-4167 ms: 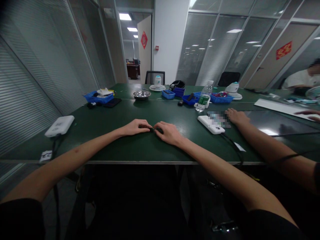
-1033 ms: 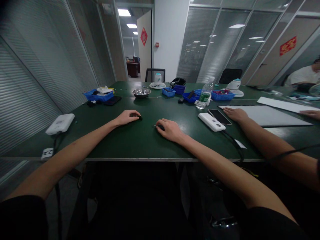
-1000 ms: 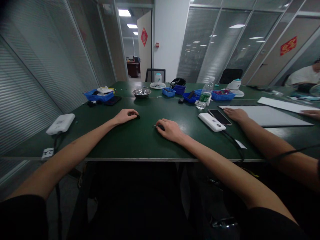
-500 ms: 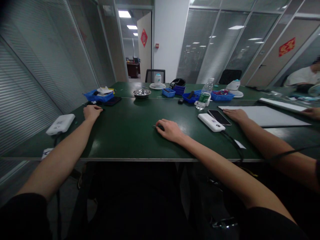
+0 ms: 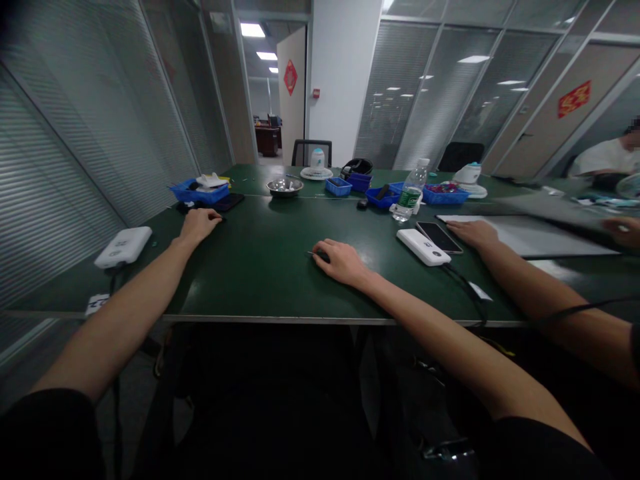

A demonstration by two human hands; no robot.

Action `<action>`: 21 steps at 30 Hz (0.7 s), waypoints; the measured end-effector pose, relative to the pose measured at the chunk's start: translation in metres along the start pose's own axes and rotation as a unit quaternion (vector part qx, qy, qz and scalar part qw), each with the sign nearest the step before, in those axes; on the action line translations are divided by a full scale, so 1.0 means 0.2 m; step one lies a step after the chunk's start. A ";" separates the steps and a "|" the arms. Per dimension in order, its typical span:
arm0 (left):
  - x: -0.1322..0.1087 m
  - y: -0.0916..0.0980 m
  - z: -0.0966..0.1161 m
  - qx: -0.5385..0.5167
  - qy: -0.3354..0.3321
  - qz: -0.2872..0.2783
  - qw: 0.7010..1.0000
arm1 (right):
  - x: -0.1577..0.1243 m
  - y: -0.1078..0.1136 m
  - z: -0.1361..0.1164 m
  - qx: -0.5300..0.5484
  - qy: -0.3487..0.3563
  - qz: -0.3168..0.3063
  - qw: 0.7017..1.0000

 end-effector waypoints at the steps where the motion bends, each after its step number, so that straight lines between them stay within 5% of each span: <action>1: 0.00 -0.01 0.05 -0.030 -0.035 -0.017 0.999 | 0.00 0.00 0.00 0.001 0.001 -0.001 1.000; 5: -0.08 -0.08 0.34 -0.154 -0.174 -0.097 0.968 | 0.00 0.00 0.00 0.008 0.004 -0.005 1.000; 13: -0.42 -0.14 0.95 -0.297 -0.374 -0.206 0.854 | 0.00 0.00 -0.01 0.006 0.022 0.000 1.000; 21: -0.53 -0.14 1.05 -0.321 -0.389 -0.216 0.836 | -0.01 0.01 -0.02 0.014 0.039 -0.005 0.999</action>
Point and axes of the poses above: each hand's wrist, its own x-axis towards the middle knuckle, its own y-axis out of the back of the hand, z = x × y, the point moved 3 cm from there along x, towards the middle knuckle
